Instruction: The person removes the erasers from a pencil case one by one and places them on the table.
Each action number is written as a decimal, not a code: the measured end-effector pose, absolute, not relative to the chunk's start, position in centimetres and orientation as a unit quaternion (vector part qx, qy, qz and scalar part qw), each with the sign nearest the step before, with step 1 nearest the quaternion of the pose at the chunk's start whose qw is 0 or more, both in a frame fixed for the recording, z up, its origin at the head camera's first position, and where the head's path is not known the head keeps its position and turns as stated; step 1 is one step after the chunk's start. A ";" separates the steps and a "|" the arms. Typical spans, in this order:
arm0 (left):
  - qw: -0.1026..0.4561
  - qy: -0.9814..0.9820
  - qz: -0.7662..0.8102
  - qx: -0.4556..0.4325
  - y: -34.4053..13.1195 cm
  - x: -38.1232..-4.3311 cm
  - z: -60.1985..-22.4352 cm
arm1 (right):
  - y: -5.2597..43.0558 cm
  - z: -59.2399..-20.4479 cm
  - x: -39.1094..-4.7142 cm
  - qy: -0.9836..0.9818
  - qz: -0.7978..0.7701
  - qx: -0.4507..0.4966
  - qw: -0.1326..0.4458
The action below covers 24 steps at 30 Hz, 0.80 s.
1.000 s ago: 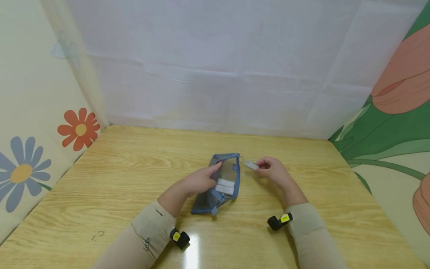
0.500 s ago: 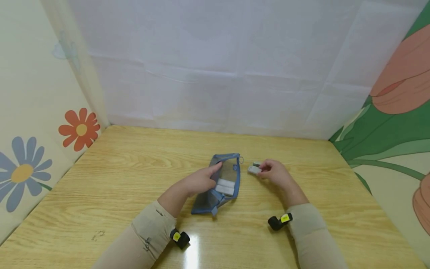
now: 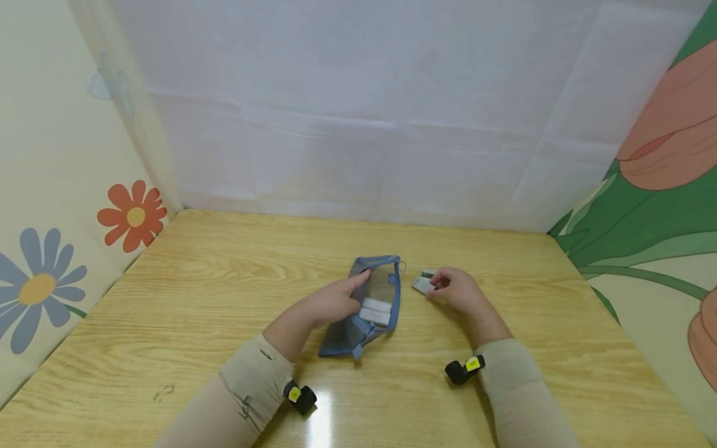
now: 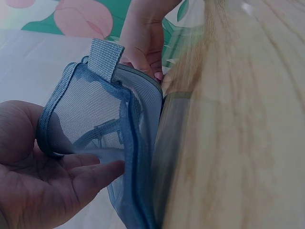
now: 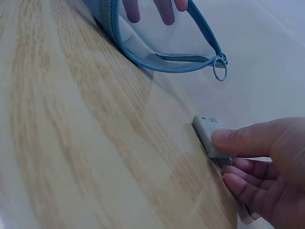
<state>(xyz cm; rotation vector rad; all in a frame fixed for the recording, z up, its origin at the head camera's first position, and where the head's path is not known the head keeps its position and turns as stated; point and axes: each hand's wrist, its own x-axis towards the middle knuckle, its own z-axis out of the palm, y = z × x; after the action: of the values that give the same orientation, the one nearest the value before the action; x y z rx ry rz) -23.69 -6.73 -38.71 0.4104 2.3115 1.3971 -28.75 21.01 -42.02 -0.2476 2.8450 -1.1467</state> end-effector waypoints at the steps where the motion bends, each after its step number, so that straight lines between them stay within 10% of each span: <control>1: 0.203 0.829 0.501 0.147 -6.7 -23.7 -38.7 | 21.0 -42.0 -28.7 0.924 -0.372 -0.078 0.034; 24: 0.206 0.822 0.507 0.158 -6.8 -23.7 -38.7 | 21.3 -41.4 -29.1 0.901 -0.433 -0.018 -0.030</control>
<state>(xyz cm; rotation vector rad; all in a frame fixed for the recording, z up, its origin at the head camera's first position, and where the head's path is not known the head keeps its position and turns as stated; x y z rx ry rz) -23.73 -6.84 -38.72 0.4392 2.2906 1.4121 -29.11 21.29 -41.37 -0.0571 2.8847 -1.3859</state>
